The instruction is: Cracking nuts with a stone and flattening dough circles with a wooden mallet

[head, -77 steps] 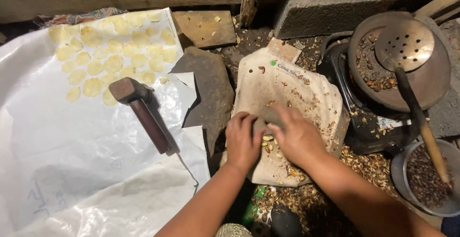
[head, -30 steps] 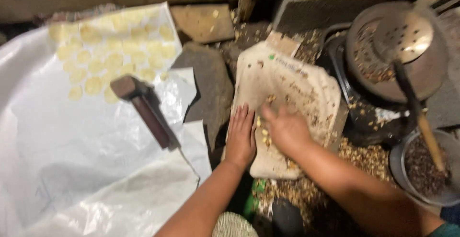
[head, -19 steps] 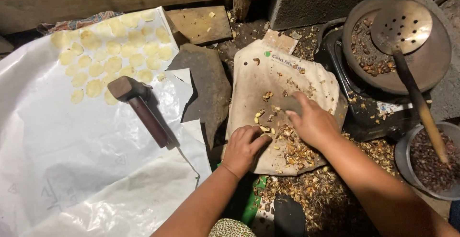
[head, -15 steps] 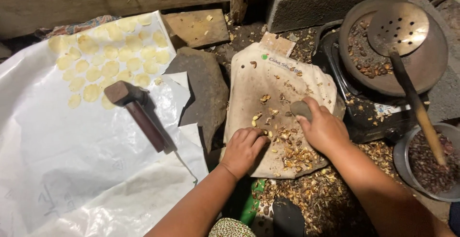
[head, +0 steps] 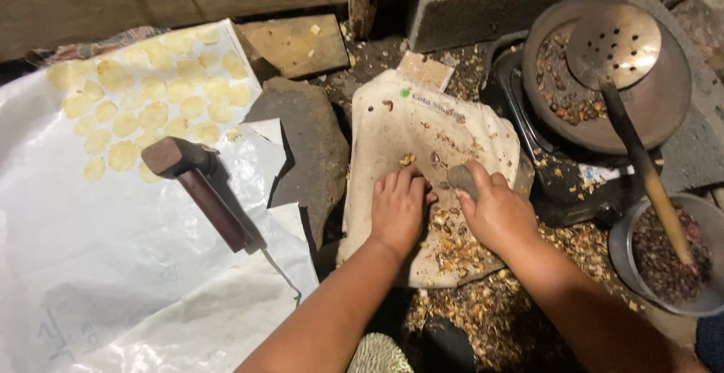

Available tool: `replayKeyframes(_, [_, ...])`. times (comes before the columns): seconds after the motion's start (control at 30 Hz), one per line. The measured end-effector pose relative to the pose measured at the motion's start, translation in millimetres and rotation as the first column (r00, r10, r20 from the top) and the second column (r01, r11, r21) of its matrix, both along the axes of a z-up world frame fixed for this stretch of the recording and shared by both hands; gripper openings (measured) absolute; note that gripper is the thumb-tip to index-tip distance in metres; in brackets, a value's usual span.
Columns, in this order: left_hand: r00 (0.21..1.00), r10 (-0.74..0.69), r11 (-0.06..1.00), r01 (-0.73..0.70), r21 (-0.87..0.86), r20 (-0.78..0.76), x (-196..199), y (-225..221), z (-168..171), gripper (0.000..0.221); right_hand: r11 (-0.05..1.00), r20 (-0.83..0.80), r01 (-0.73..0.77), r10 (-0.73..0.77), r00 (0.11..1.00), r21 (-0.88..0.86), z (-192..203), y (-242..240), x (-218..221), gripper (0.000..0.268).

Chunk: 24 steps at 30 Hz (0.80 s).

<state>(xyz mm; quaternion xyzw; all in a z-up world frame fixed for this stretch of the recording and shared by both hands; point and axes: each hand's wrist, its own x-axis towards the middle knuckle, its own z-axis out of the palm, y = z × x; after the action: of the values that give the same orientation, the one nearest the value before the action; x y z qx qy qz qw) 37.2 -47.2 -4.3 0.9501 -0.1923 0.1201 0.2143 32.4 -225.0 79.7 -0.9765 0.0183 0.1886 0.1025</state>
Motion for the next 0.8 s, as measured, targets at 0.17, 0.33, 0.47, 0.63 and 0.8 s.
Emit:
replayKeyframes(0.17, [0.979, 0.039, 0.989, -0.067, -0.135, -0.201, -35, 30, 21, 0.057, 0.998, 0.04, 0.018, -0.021, 0.999, 0.058, 17, 6, 5, 0.051])
replayKeyframes(0.33, [0.99, 0.037, 0.986, -0.058, -0.156, -0.138, -40, 37, 7, 0.05, 0.982, 0.059, -0.001, -0.01, 0.998, 0.187, 31, 36, 6, 0.053])
replayKeyframes(0.47, [0.992, -0.005, 0.996, -0.006, -0.086, -0.125, -38, 36, 0, 0.055, 0.993, 0.026, -0.075, 0.073, 0.997, 0.086, 48, 54, 2, 0.051])
replayKeyframes(0.63, [0.986, -0.001, 0.997, -0.011, -0.072, -0.169, -38, 39, -2, 0.055, 0.954, -0.003, 0.2, -0.205, 0.979, 0.222, 68, 47, -4, 0.052])
replayKeyframes(0.8, [0.991, 0.017, 0.998, -0.025, -0.061, -0.136, -39, 37, -12, 0.056, 0.971, -0.179, 0.226, -0.21, 0.961, 0.076, 26, 37, -12, 0.056])
